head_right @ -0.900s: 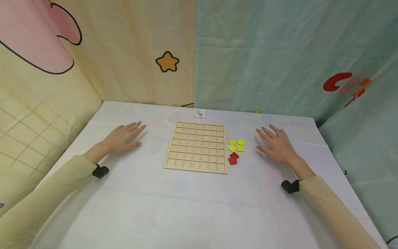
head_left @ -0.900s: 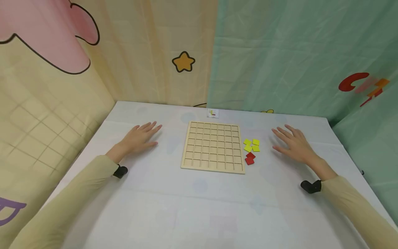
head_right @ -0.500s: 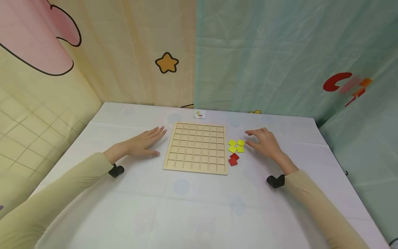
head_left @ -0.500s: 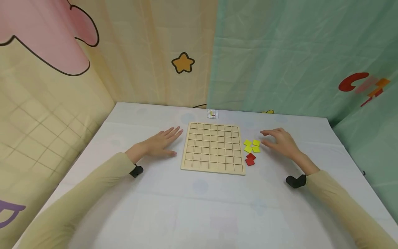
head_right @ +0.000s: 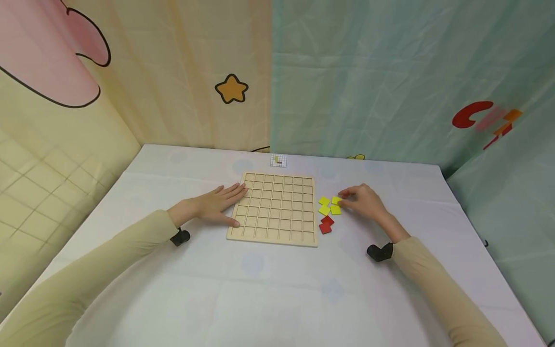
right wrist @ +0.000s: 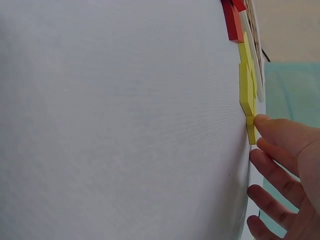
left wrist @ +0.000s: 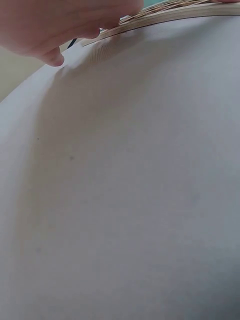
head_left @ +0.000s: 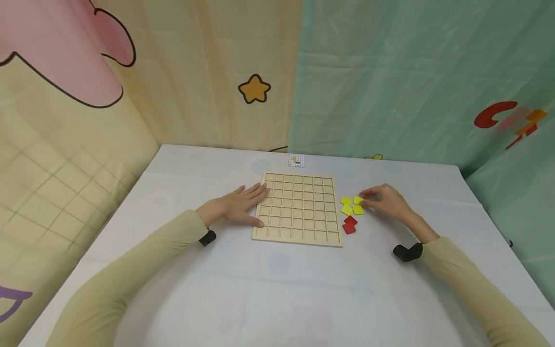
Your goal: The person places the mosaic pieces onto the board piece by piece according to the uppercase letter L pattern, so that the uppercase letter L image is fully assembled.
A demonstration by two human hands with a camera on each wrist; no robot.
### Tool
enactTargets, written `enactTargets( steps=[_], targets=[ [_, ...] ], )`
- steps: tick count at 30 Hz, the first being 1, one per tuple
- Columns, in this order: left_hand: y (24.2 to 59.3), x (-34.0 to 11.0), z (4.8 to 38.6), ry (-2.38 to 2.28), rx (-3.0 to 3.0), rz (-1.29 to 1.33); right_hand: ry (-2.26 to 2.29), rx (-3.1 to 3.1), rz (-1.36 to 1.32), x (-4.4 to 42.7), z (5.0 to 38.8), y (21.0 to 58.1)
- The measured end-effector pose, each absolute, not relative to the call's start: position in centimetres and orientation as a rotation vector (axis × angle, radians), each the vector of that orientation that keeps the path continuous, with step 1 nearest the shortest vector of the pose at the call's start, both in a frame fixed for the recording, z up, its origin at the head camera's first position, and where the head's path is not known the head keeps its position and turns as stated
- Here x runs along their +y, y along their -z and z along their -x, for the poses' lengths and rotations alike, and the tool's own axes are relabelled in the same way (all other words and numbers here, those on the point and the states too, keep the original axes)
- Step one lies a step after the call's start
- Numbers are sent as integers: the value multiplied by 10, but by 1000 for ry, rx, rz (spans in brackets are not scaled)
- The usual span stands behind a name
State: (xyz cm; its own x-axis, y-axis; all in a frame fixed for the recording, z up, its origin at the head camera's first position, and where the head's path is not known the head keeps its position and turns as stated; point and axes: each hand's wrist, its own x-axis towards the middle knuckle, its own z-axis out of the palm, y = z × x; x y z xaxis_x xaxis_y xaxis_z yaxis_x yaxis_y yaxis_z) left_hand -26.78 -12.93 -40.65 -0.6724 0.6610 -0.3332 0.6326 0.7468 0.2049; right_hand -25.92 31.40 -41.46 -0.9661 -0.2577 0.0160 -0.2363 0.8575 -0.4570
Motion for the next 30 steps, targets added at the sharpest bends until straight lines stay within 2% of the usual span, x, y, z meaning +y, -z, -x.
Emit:
enactTargets(
  steps=[14,30],
  targets=[
    [407,-125,270,-44,2573,-985,761,2954,573,322,257,416],
    [407,-124,269,49,2594,-1018,707,3049,378,318,253,411]
  ],
)
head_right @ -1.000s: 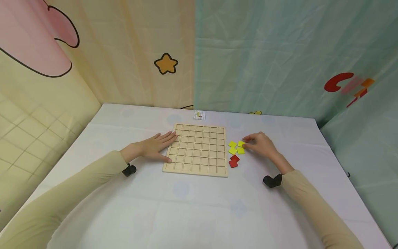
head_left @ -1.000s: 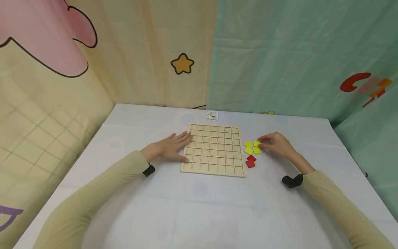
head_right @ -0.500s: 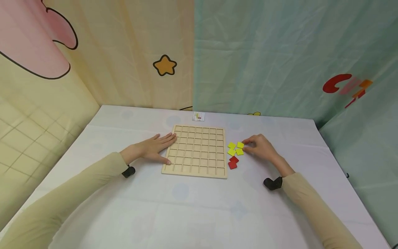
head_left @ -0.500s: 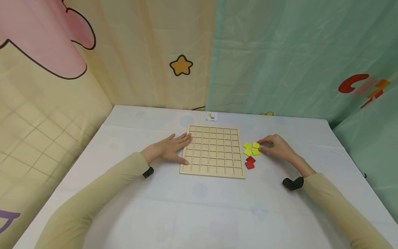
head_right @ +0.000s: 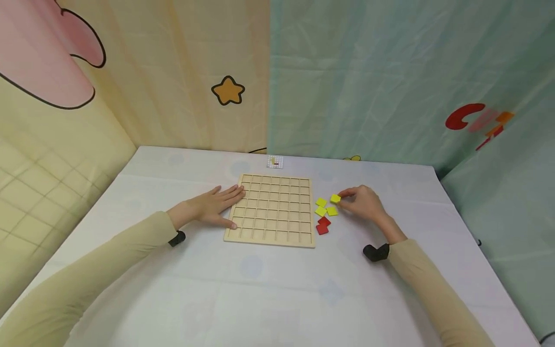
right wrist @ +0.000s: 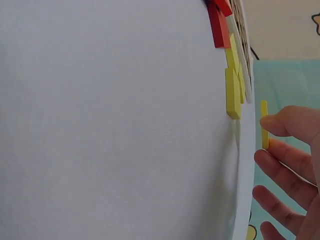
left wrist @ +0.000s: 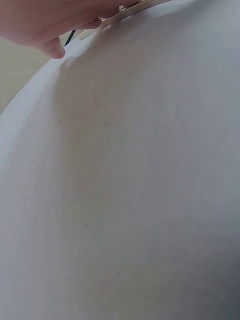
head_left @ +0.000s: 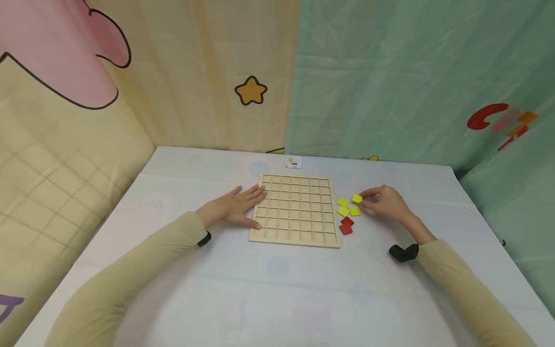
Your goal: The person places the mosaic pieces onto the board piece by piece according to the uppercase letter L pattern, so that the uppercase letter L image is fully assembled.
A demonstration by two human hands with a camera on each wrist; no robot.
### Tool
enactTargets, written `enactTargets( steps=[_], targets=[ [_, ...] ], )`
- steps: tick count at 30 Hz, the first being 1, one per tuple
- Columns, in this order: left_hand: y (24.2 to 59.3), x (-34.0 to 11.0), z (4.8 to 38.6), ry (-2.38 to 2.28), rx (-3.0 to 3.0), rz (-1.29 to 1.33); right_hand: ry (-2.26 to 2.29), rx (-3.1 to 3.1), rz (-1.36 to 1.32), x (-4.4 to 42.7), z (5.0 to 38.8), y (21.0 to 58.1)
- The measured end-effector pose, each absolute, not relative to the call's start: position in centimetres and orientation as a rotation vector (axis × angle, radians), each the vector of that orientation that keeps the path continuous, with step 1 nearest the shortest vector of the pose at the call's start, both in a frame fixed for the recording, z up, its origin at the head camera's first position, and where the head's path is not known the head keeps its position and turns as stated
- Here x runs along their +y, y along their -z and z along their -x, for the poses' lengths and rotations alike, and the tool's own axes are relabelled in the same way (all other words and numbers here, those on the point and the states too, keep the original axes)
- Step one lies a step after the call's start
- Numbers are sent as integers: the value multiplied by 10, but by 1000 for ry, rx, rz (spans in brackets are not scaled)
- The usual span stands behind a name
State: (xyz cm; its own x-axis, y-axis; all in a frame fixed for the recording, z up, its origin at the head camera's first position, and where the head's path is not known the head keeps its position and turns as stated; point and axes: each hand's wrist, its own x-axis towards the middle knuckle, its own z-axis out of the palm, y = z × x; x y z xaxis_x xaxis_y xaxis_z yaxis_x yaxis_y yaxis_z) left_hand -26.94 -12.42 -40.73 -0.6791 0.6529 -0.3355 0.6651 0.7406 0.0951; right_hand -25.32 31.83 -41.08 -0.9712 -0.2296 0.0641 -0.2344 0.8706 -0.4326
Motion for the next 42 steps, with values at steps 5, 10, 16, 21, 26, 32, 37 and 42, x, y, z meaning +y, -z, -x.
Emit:
enactTargets(
  steps=[5,10,16,21,26,32,37,42],
  targets=[
    [407,-127,267,32,2594,-1037,-721,-3009,-358,304,253,407],
    [407,-128,267,30,2598,-1050,-729,-2976,-388,285,254,402],
    [405,-127,267,30,2597,-1057,-725,-2932,-491,259,263,399],
    [406,-127,267,38,2587,-1059,-756,-2940,-524,236,272,400],
    [409,-127,266,48,2586,-1061,-813,-2945,-555,213,278,399],
    [409,-127,267,80,2590,-1053,-880,-2951,-575,188,291,403],
    [407,-125,268,92,2584,-1048,-861,-2945,-666,171,301,404],
    [404,-123,268,89,2575,-1043,-813,-2950,-735,155,306,402]
  ],
)
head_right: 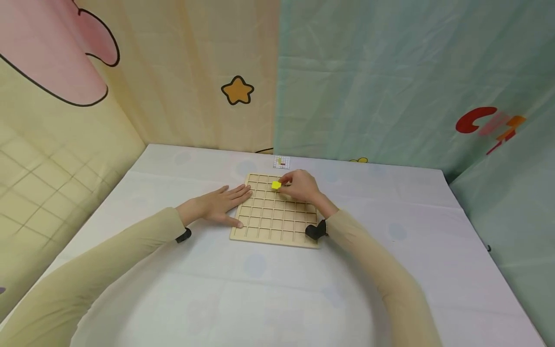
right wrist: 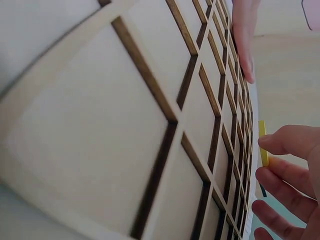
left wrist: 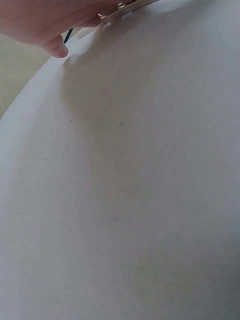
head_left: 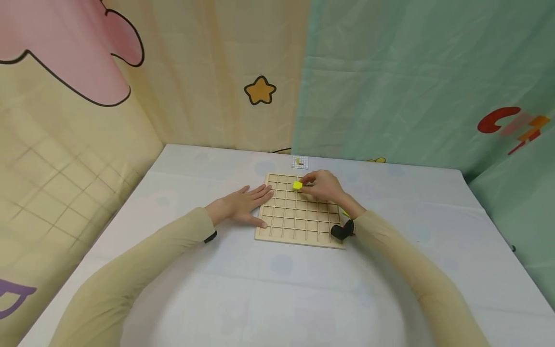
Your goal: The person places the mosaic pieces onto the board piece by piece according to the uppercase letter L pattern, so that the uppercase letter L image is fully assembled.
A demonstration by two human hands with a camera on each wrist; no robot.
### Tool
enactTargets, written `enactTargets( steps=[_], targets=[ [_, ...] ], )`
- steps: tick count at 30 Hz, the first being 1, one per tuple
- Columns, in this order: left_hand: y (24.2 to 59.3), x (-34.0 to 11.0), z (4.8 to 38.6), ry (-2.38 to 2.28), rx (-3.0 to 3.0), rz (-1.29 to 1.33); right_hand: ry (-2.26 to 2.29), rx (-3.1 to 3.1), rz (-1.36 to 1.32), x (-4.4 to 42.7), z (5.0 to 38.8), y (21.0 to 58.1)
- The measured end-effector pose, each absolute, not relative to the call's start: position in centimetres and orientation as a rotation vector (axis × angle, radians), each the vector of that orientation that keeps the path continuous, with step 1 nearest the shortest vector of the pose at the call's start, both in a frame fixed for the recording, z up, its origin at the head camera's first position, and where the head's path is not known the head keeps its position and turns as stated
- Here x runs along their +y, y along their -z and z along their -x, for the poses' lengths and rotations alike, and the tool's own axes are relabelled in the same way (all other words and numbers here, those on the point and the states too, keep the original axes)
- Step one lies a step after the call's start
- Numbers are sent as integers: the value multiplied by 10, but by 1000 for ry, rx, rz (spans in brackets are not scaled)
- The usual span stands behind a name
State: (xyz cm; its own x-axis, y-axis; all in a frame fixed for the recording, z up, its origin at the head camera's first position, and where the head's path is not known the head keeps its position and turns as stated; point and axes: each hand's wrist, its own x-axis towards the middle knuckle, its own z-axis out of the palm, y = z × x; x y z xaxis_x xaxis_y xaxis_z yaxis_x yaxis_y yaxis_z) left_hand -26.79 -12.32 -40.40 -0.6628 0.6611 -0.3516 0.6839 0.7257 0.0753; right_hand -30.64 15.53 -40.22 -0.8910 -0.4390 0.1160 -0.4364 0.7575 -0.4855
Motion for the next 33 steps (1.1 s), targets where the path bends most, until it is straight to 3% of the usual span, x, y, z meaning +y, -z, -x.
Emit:
enactTargets(
  steps=[33],
  targets=[
    [400,-120,270,122,2547,-1012,766,2881,717,134,318,407]
  ],
)
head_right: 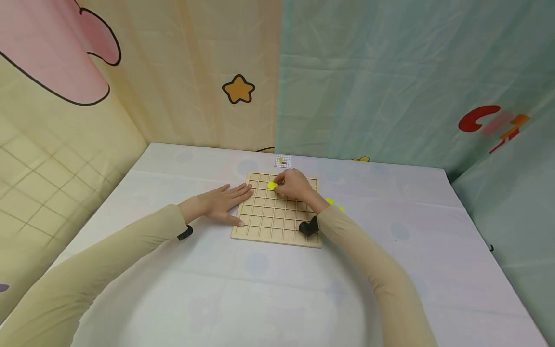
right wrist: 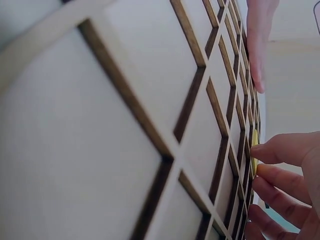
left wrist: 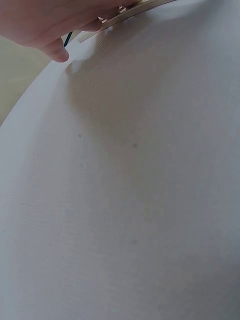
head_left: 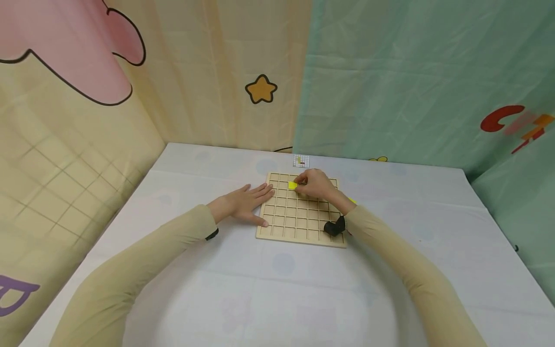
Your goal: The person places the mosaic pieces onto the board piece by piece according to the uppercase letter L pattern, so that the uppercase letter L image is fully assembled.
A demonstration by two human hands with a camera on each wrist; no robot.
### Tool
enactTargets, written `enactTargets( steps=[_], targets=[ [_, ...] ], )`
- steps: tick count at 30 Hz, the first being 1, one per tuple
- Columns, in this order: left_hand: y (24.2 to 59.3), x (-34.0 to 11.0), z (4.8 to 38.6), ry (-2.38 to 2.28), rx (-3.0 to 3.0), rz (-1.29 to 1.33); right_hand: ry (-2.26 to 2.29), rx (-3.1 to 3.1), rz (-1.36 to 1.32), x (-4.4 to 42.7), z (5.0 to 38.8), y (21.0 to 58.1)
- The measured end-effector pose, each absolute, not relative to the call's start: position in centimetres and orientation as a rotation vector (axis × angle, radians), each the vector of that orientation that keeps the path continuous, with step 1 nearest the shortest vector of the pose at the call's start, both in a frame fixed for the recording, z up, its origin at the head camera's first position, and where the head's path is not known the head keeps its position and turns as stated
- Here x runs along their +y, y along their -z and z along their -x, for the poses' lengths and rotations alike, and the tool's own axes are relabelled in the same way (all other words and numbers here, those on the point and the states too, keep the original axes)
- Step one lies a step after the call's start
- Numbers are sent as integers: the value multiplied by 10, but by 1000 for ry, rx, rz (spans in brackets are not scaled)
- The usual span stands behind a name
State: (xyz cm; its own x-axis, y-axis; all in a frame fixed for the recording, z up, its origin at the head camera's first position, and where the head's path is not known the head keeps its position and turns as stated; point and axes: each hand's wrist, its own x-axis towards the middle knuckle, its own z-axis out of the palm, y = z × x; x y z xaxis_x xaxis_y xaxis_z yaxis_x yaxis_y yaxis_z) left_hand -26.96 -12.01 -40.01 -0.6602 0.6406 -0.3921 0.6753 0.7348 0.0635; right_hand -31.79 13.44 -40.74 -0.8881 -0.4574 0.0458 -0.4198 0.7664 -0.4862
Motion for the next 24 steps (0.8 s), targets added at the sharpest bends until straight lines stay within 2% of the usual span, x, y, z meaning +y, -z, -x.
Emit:
enactTargets(
  steps=[12,24],
  targets=[
    [400,-120,269,141,2544,-997,749,2933,702,140,310,399],
    [401,-120,269,161,2555,-1010,925,2985,647,174,288,383]
  ],
)
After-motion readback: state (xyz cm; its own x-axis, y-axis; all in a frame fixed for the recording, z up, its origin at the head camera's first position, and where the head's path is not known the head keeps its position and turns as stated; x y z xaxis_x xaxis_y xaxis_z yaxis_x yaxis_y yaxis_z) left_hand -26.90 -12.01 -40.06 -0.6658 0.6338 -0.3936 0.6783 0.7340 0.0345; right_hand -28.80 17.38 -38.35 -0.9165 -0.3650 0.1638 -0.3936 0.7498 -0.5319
